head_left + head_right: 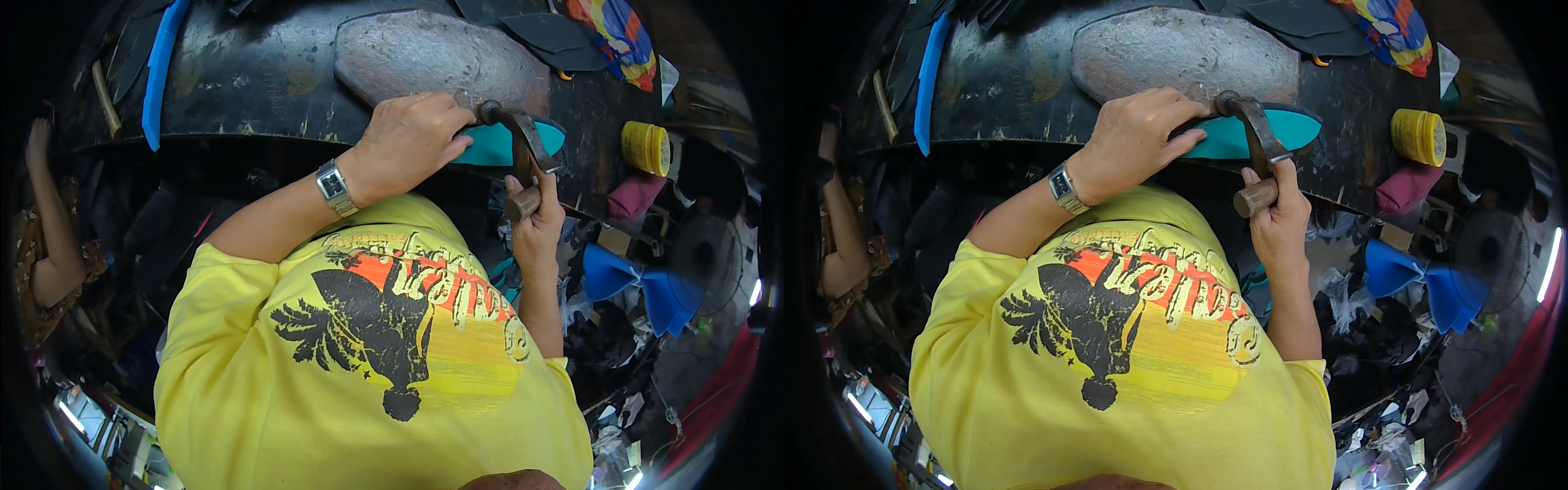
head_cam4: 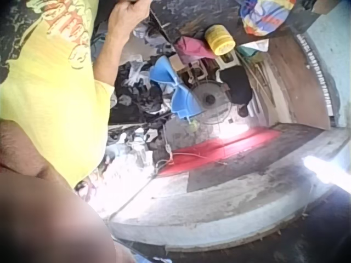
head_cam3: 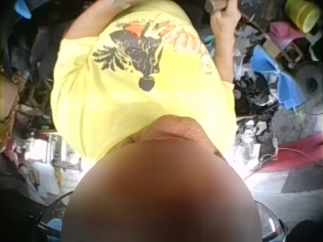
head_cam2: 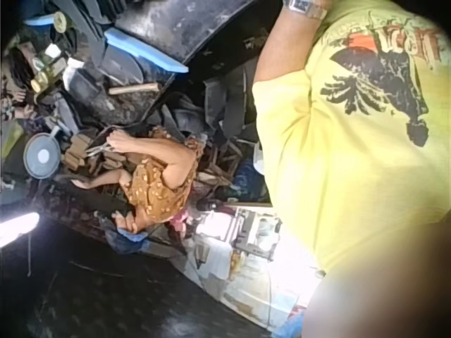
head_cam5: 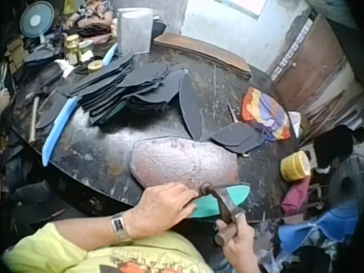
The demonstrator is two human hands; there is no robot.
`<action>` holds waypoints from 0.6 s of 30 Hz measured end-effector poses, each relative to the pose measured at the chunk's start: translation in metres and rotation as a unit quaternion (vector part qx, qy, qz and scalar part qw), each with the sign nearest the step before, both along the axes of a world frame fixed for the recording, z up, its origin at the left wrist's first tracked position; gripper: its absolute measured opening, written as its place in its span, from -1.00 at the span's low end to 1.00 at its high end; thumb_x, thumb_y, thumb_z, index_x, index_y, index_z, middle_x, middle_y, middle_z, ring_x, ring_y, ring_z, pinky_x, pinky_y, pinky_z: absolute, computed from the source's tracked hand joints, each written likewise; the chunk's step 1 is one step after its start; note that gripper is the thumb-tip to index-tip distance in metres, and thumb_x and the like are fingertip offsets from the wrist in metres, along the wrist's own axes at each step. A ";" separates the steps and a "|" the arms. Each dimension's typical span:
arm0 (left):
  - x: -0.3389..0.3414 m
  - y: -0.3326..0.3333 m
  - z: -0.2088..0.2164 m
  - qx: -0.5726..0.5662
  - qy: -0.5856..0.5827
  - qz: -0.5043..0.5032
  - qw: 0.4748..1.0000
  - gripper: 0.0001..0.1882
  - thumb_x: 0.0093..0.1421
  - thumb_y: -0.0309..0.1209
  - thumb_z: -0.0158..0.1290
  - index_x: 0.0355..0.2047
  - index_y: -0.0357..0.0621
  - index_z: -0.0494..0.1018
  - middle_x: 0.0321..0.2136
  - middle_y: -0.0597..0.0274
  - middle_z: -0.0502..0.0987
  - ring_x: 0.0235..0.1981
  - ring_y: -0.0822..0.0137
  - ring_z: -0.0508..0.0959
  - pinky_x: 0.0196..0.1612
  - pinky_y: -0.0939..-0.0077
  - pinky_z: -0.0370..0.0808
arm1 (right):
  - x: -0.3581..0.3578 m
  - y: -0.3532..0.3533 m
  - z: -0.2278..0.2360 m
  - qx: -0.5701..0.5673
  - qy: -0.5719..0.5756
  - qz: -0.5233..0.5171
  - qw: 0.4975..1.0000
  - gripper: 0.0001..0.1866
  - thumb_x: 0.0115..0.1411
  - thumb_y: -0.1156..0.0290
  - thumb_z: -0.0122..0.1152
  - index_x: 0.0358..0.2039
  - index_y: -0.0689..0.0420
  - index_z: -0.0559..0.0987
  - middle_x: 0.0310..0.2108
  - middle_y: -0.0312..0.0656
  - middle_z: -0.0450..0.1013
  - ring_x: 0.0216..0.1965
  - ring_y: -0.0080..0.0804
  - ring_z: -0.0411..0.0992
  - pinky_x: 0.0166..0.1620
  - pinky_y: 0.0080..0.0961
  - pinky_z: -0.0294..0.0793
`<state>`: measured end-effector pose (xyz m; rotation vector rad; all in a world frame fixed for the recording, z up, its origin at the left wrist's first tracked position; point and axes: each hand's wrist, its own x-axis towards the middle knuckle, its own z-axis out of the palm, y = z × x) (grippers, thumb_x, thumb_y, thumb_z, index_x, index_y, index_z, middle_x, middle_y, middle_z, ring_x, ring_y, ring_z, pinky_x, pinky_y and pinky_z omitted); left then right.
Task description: The person repeatedly hammers a teal-colored sole-like piece on a curved metal anvil, then flips it and continues hammering. They also handle black sole pieces, placing them on the anvil and adjusting them between strikes.
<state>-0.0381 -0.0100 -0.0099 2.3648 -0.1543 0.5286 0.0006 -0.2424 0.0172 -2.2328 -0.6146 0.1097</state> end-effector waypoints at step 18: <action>0.012 0.012 -0.008 0.006 -0.032 -0.042 0.999 -0.84 0.13 -0.43 0.23 -0.25 -0.07 0.61 -0.34 0.24 0.57 -0.30 0.18 0.62 -0.25 0.33 0.57 | 0.002 0.006 0.010 0.009 0.034 -0.004 0.999 -0.56 0.22 0.59 0.34 0.12 0.17 0.49 -0.38 -0.25 0.51 -0.35 -0.68 0.37 -0.24 -0.65 0.40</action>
